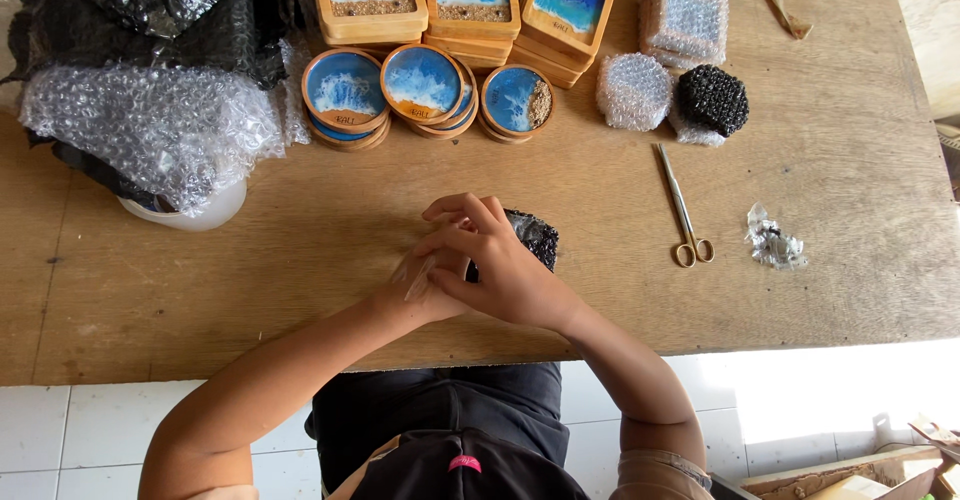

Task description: The person wraps round and square wooden coasters in bubble wrap and secures them with adhesive tape using scissors to cut the tape.

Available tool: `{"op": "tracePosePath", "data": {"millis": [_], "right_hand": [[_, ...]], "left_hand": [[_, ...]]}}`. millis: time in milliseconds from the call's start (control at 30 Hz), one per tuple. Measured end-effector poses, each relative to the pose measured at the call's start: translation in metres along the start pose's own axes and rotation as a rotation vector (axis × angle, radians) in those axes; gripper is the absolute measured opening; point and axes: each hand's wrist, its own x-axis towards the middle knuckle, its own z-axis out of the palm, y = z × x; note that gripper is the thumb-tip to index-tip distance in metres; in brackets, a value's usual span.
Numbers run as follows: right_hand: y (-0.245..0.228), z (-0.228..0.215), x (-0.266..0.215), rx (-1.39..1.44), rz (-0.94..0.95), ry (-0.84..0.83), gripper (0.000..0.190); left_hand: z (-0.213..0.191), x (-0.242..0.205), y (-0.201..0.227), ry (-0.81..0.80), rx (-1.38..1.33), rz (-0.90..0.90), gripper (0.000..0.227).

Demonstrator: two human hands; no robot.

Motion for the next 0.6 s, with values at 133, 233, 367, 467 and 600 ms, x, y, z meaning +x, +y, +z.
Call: {"op": "tracePosePath", "data": {"millis": [133,233,367,467,600], "right_hand": [[-0.004,-0.001,-0.002,-0.029,0.019,0.011,0.013],[-0.015,-0.003,-0.013,-0.058,-0.027,0.087,0.007],[-0.037,-0.035,-0.049,-0.142,-0.037,0.417,0.006],[-0.015,-0.058,-0.074,-0.177,-0.075,0.710,0.024],[0.020,-0.040,-0.098,-0.056,0.210,0.674,0.082]], "left_hand": [[0.007,-0.001,-0.011,-0.002,0.054,0.019,0.057],[0.014,0.001,-0.020,-0.006,0.107,0.043,0.060],[0.028,0.008,-0.038,-0.056,0.176,-0.004,0.064],[0.029,0.006,-0.045,-0.100,0.187,-0.083,0.065],[-0.046,0.003,0.029,-0.289,0.137,-0.142,0.051]]}}
